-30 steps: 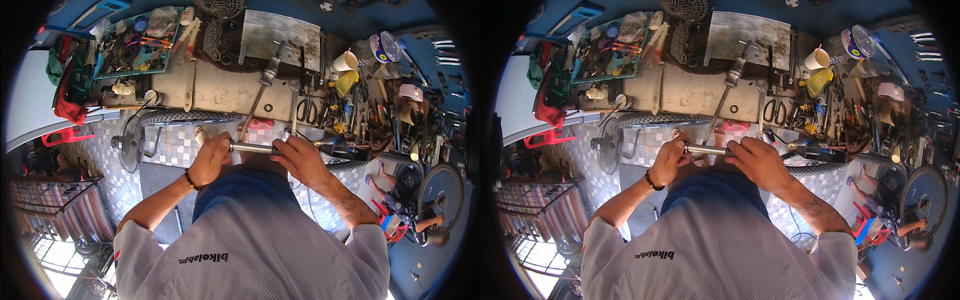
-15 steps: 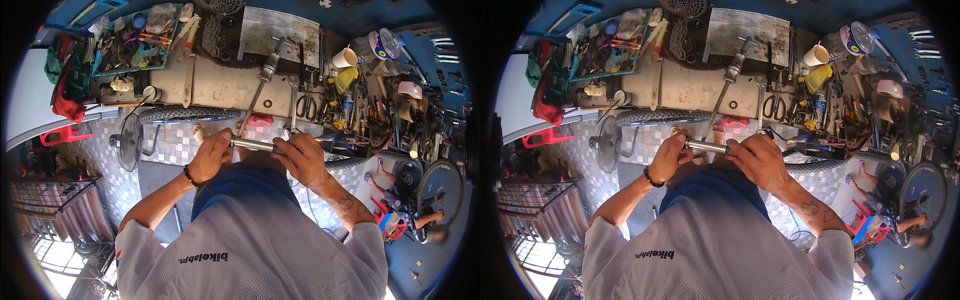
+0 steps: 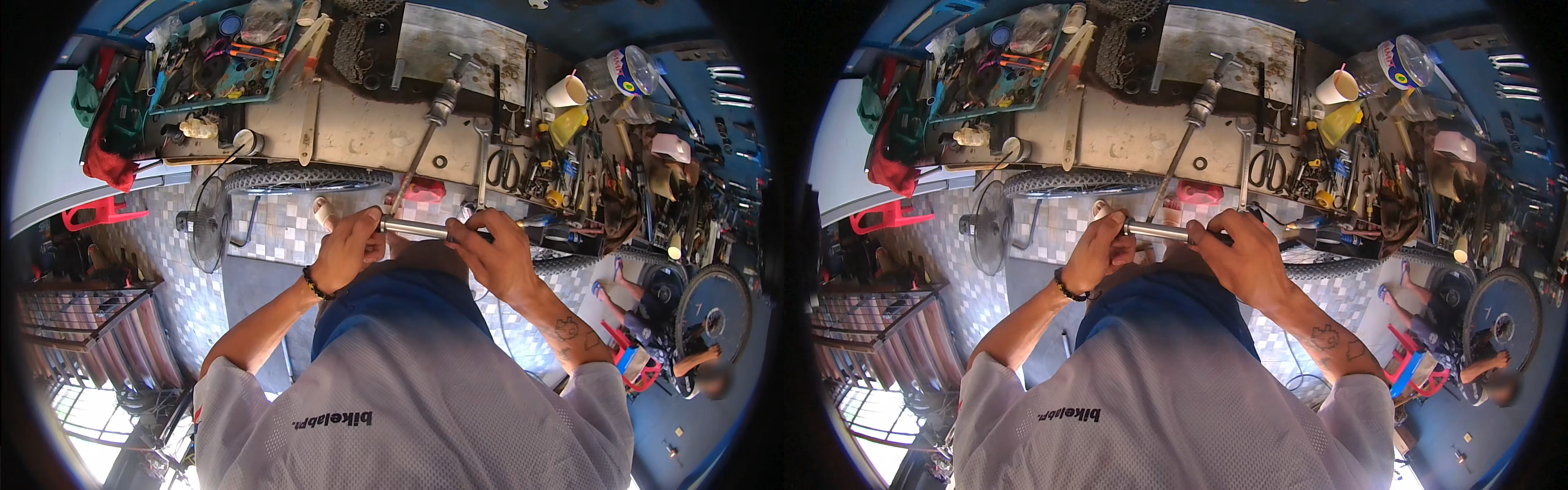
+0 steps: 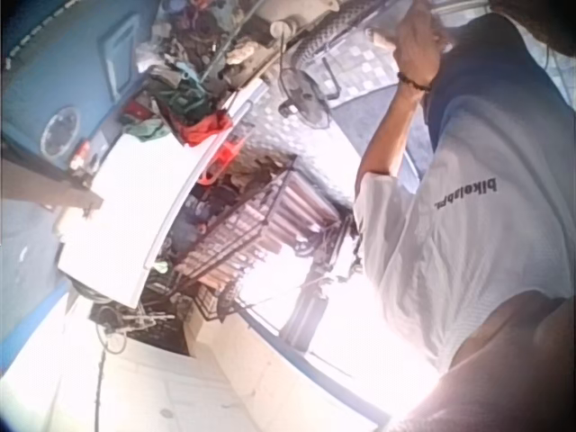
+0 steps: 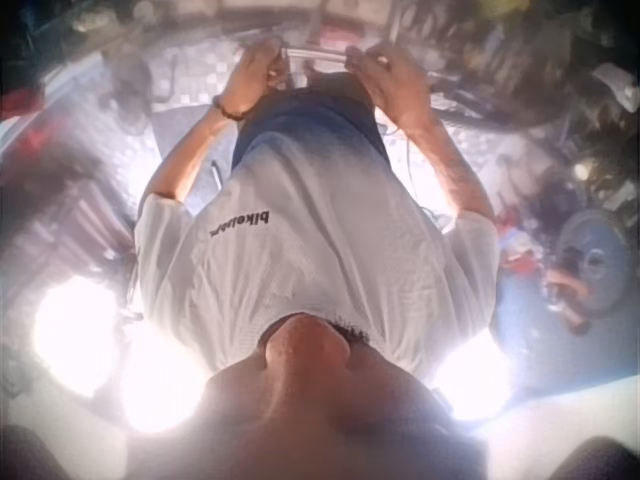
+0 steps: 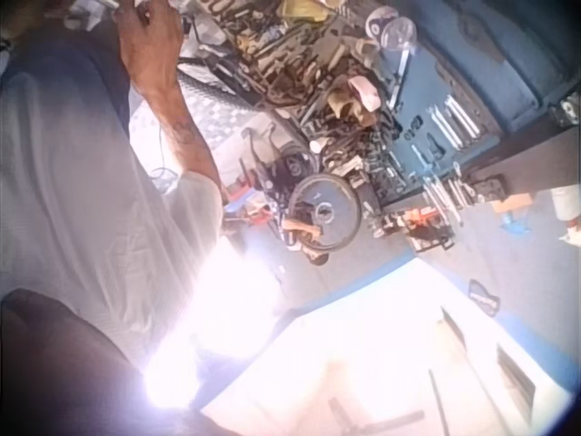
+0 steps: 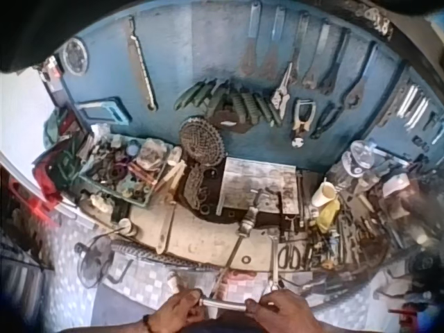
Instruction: The person cleans a metal bicycle axle with a red cloth, then uses a wrench to tighten a nut on the axle. They wipe the axle again and place it on the workbench. The person then picks up a bicycle wheel and uses a hammer to tap the hub area.
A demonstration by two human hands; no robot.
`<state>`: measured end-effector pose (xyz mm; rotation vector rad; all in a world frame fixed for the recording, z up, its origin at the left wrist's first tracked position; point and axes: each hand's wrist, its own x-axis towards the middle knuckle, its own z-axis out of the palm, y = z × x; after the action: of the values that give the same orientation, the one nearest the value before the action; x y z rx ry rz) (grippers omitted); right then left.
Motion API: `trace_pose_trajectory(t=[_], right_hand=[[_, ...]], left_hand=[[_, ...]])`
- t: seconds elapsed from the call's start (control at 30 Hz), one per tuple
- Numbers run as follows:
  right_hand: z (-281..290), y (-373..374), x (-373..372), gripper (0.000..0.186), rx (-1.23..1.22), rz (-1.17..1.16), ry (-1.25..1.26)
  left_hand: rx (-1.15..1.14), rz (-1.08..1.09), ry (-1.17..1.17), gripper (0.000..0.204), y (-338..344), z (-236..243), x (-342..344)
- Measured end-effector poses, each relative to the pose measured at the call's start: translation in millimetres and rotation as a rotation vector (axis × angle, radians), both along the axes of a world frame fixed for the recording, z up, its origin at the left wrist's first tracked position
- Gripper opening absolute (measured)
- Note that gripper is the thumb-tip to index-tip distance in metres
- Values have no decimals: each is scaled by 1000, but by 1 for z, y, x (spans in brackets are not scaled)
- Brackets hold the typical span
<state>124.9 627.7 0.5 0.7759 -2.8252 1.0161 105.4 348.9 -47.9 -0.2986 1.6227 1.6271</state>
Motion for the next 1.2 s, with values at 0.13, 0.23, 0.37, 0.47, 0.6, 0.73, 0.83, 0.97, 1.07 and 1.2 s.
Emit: trace_pose_trajectory(t=[0.13,0.23,0.37,0.47,0.6,0.73,0.83,0.97,1.07,1.2], right_hand=[[-1,-1,-5,19,-254,-214,-427],[0,14,-21,20,-682,-260,-1416],[-8,18,-16,22,-647,-258,-1507],[-12,12,-1,22,-145,-28,-318],[-8,3,2,24,-59,31,-135],[4,9,-9,34,-691,-210,-1127],[7,14,-8,48,-856,-306,-1607],[1,6,0,41,-380,-135,-561],[2,3,-2,38,-296,-100,-457],[13,13,-13,36,-596,-162,-1185]], left_hand=[[24,1,27,45,0,-1,-1],[-43,-23,227,43,1,-3,1],[-57,-67,257,41,1,-9,4],[-100,-109,155,40,-1,-13,5],[52,10,-200,39,-3,-14,3],[-45,-17,454,40,-3,-8,-2],[-86,-89,875,39,-5,-5,-6],[2,-17,382,38,-3,-7,-2],[117,95,-30,37,0,-6,-1],[-58,-30,537,36,-2,4,-5]])
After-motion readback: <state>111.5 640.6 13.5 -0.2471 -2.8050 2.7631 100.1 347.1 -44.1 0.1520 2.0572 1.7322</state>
